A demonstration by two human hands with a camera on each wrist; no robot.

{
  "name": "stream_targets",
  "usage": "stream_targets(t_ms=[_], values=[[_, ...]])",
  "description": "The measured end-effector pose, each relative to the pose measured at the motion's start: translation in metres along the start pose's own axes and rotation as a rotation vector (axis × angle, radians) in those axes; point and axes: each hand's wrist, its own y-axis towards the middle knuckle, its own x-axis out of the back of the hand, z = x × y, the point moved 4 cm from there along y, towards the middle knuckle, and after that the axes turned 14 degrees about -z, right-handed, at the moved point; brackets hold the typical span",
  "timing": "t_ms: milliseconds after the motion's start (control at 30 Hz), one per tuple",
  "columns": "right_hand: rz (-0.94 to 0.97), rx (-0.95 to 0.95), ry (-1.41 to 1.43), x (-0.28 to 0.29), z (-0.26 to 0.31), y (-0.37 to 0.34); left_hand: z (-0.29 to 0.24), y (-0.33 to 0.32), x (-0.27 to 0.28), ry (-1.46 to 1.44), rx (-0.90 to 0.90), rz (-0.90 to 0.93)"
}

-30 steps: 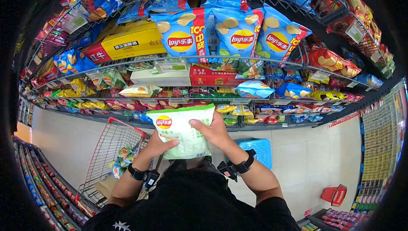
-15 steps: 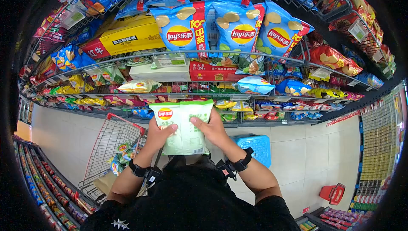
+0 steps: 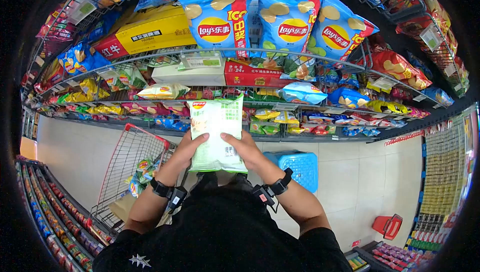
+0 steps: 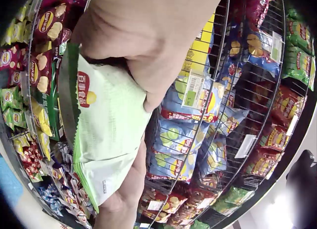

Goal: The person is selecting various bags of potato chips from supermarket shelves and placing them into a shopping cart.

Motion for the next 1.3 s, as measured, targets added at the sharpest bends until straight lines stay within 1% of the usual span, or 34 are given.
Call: stream_targets(t_ms=[33, 100, 167, 233, 300, 367, 433, 500, 533, 567, 600, 633, 667, 700, 733, 767, 800, 867, 900, 933, 1000, 1033, 1067, 1133, 1167, 1200, 1267, 1300], values=[[0.001, -0.005, -0.002, 0.001, -0.002, 0.002, 0.001, 0.0, 0.001, -0.002, 0.027, 0.002], [-0.015, -0.103, -0.011, 0.001, -0.008, 0.005, 0.003, 0.001, 0.004, -0.006, 0.057, 0.0], [0.003, -0.123, 0.006, 0.001, -0.013, 0.008, 0.008, 0.004, 0.009, -0.037, 0.132, 0.015], [0.024, -0.143, 0.022, -0.004, -0.014, 0.009, 0.005, 0.001, 0.01, -0.042, 0.126, -0.005], [0.007, -0.142, 0.034, -0.008, -0.013, 0.008, 0.003, -0.001, 0.013, -0.047, 0.12, -0.024], [0.014, -0.129, 0.04, -0.012, -0.015, 0.009, 0.001, -0.002, 0.017, -0.061, 0.112, -0.012], [0.03, -0.119, 0.042, -0.019, -0.015, 0.01, 0.004, -0.002, 0.026, -0.084, 0.101, -0.037], [0.007, -0.023, 0.006, -0.026, -0.01, 0.01, 0.007, -0.002, 0.036, -0.107, 0.09, -0.063], [0.021, -0.03, 0.002, -0.03, -0.013, 0.013, 0.004, -0.002, 0.043, -0.085, 0.0, -0.084], [-0.028, 0.076, -0.039, -0.032, -0.013, 0.016, 0.0, -0.003, 0.05, -0.061, -0.09, -0.104], [-0.076, 0.182, -0.079, -0.038, -0.009, 0.017, -0.001, -0.005, 0.055, -0.063, -0.094, -0.12], [-0.076, 0.224, -0.113, -0.044, -0.005, 0.016, -0.009, -0.007, 0.06, 0.0, -0.28, -0.212], [-0.057, 0.218, -0.118, -0.053, -0.003, 0.016, -0.018, -0.012, 0.069, 0.068, -0.465, -0.304], [-0.105, 0.303, -0.208, -0.06, 0.0, 0.015, -0.024, -0.017, 0.076, 0.131, -0.464, -0.302], [-0.157, 0.39, -0.301, -0.064, 0.002, 0.016, -0.031, -0.023, 0.081, 0.124, -0.464, -0.319], [-0.15, 0.486, -0.362, -0.071, 0.002, 0.019, -0.037, -0.029, 0.079, 0.185, -0.433, -0.211], [-0.135, 0.481, -0.371, -0.083, 0.001, 0.019, -0.038, -0.031, 0.079, 0.245, -0.401, -0.102], [-0.054, 0.575, -0.424, -0.114, 0.002, 0.012, -0.04, -0.03, 0.089, 0.274, -0.407, -0.132], [-0.009, 0.655, -0.494, -0.128, -0.005, 0.018, -0.046, -0.033, 0.095, 0.249, -0.423, -0.198], [0.048, 0.6, -0.468, -0.138, -0.017, 0.019, -0.05, -0.033, 0.104, 0.223, -0.437, -0.264], [0.17, 0.597, -0.592, -0.161, -0.027, 0.013, -0.055, -0.032, 0.126, 0.24, -0.571, -0.33], [0.264, 0.608, -0.638, -0.177, -0.029, 0.011, -0.06, -0.035, 0.137, 0.26, -0.583, -0.433], [0.283, 0.601, -0.652, -0.187, -0.033, 0.015, -0.059, -0.032, 0.153, 0.246, -0.579, -0.453], [0.466, 0.588, -0.732, -0.213, -0.045, 0.022, -0.04, -0.017, 0.203, 0.125, -0.299, -0.52], [0.487, 0.583, -0.746, -0.222, -0.052, 0.032, -0.029, -0.012, 0.224, 0.025, -0.23, -0.488], [0.358, 0.575, -0.742, -0.226, -0.058, 0.05, -0.03, -0.013, 0.24, 0.007, -0.231, -0.506], [0.095, 0.564, -0.728, -0.235, -0.067, 0.081, -0.033, -0.013, 0.269, -0.142, -0.176, -0.461], [0.105, 0.486, -0.621, -0.251, -0.066, 0.091, -0.034, -0.011, 0.287, -0.145, -0.125, -0.407]])
